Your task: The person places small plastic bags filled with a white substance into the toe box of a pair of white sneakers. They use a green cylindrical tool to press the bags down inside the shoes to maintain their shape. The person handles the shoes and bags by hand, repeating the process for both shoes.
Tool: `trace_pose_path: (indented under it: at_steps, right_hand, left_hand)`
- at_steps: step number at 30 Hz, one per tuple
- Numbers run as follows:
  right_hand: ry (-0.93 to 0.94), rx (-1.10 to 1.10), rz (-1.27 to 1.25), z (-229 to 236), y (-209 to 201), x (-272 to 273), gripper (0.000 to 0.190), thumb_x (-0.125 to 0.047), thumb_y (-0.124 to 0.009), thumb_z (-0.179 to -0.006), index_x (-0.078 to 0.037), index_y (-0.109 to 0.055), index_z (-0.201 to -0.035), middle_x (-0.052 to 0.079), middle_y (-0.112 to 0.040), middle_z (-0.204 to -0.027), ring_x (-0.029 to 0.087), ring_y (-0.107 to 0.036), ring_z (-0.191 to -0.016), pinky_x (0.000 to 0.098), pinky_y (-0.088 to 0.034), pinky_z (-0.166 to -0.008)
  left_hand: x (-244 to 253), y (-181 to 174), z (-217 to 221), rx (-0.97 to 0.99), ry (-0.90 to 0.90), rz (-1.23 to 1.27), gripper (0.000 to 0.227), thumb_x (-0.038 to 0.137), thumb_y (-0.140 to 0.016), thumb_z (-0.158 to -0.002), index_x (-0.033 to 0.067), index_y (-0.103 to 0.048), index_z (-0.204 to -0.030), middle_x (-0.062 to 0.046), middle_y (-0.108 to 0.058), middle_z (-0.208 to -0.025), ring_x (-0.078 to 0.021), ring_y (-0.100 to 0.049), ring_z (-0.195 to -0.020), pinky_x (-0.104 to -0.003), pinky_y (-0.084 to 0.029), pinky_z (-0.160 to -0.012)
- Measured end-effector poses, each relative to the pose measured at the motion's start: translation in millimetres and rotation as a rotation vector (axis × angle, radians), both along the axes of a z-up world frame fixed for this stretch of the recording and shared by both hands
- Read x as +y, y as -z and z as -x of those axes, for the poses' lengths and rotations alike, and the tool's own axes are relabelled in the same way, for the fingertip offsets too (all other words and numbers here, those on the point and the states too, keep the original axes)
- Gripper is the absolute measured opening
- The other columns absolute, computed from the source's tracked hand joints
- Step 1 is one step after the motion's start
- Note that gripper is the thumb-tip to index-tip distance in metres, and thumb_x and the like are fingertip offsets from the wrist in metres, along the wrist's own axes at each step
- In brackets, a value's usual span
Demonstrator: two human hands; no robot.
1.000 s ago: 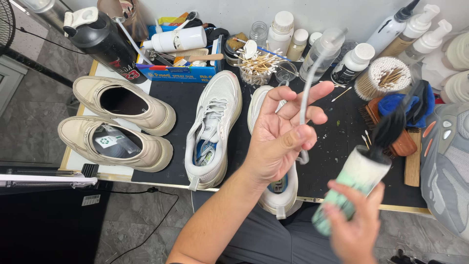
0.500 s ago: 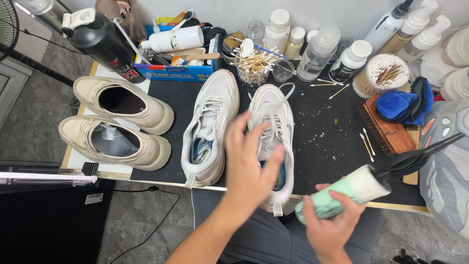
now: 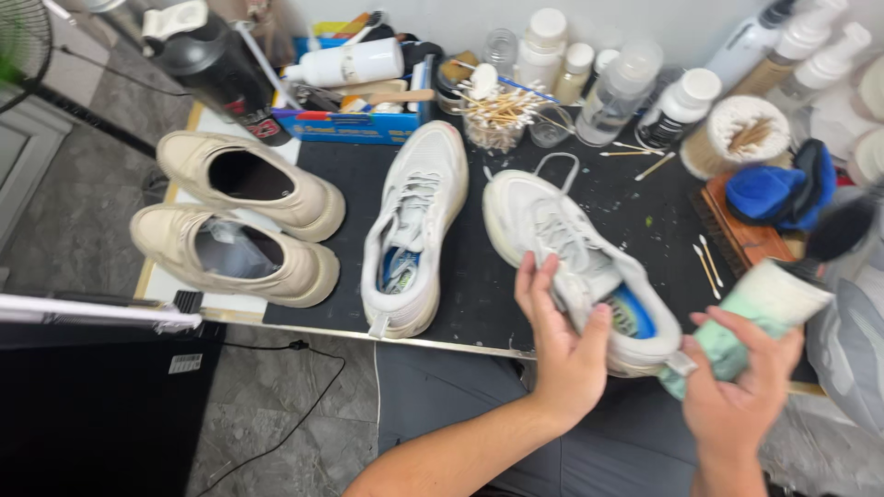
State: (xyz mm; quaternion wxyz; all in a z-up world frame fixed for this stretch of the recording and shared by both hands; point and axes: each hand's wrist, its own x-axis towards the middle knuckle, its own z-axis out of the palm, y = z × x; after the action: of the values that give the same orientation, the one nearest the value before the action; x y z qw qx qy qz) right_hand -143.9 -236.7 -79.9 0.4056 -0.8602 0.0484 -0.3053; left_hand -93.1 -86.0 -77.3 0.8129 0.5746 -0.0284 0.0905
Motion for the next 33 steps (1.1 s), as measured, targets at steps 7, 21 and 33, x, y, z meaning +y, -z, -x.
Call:
trace_pose_path:
  at_steps: [7, 21, 33]
  right_hand:
    - [-0.119, 0.147, -0.151, 25, 2, -63, 0.031, -0.005, -0.068, -0.101, 0.007, -0.056, -0.127, 0.028, -0.061, -0.115, 0.026, -0.070, -0.095, 0.0343, -0.056, -0.088]
    - [-0.790, 0.390, -0.646, 4, 16, 73, 0.107, -0.001, -0.074, -0.072, -0.004, -0.017, -0.162, 0.021, -0.062, -0.126, 0.025, -0.072, -0.088, 0.0407, -0.059, -0.083]
    - [-0.762, 0.684, -0.476, -8, 38, 91, 0.058, -0.006, -0.075, -0.080, -0.004, -0.049, -0.132, 0.014, -0.066, -0.110, 0.018, -0.065, -0.098, 0.0360, -0.052, -0.089]
  left_hand:
    - [71, -36, 14, -0.153, 0.044, -0.462, 0.069, 0.009, -0.076, -0.090, -0.0013, -0.038, -0.147, -0.024, -0.023, -0.153, -0.0327, -0.033, -0.140, -0.040, -0.033, -0.115]
    - [332, -41, -76, 0.332, -0.799, -1.582, 0.040, 0.044, -0.075, -0.083, 0.0038, -0.075, -0.088, -0.017, -0.072, -0.084, -0.0404, -0.068, -0.081, -0.053, -0.053, -0.070]
    - [331, -54, -61, 0.039, -0.721, -0.704, 0.016, 0.015, -0.063, -0.104, -0.0001, -0.068, -0.104, -0.009, -0.076, -0.093, -0.0151, -0.072, -0.080, -0.030, -0.055, -0.069]
